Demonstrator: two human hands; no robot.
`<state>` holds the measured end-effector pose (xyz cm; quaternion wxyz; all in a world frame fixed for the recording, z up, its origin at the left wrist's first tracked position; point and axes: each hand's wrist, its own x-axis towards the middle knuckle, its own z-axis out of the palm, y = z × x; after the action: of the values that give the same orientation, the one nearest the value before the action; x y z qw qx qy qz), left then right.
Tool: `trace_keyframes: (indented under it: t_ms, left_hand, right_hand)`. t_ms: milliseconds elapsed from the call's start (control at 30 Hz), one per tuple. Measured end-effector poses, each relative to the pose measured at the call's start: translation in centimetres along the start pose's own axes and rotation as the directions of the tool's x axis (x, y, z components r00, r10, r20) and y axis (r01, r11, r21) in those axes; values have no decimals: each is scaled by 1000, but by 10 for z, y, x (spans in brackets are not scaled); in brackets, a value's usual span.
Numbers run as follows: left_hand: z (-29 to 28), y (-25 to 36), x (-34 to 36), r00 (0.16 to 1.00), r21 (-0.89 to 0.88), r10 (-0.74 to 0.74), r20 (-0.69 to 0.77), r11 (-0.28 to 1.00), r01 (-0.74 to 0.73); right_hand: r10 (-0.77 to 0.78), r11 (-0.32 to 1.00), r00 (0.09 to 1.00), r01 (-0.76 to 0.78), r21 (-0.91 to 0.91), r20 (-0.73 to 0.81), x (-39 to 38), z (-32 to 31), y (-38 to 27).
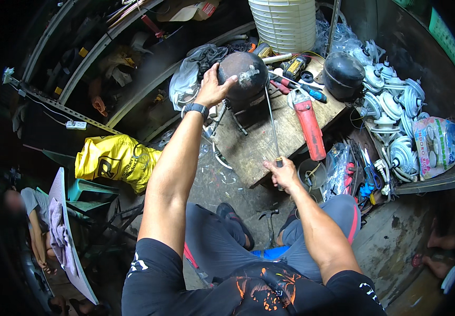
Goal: The person uses an angle grinder to cut the top off a black metal compressor housing on a wooden workbench, creating sparks. They then use a hammer and a rod to pry or tap at the internal components of the housing.
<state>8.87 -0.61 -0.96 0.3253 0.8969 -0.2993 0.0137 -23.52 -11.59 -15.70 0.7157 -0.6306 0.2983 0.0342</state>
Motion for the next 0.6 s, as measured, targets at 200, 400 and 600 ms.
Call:
trace_keyframes:
  t_ms: [200, 400, 600]
  left_hand:
    - [-3, 25, 12, 992, 141, -98, 84, 986, 85]
    - [7, 36, 3, 997, 88, -67, -29, 994, 70]
    - [4, 29, 1, 995, -18, -70, -67, 997, 69]
  right_hand:
    - [-64, 952, 998, 63, -298, 7, -4, -55, -31]
    - [-89, 888, 990, 127, -442, 106, -10, -71, -101]
    - [154, 827, 971, -24, -561, 185, -39, -72, -188]
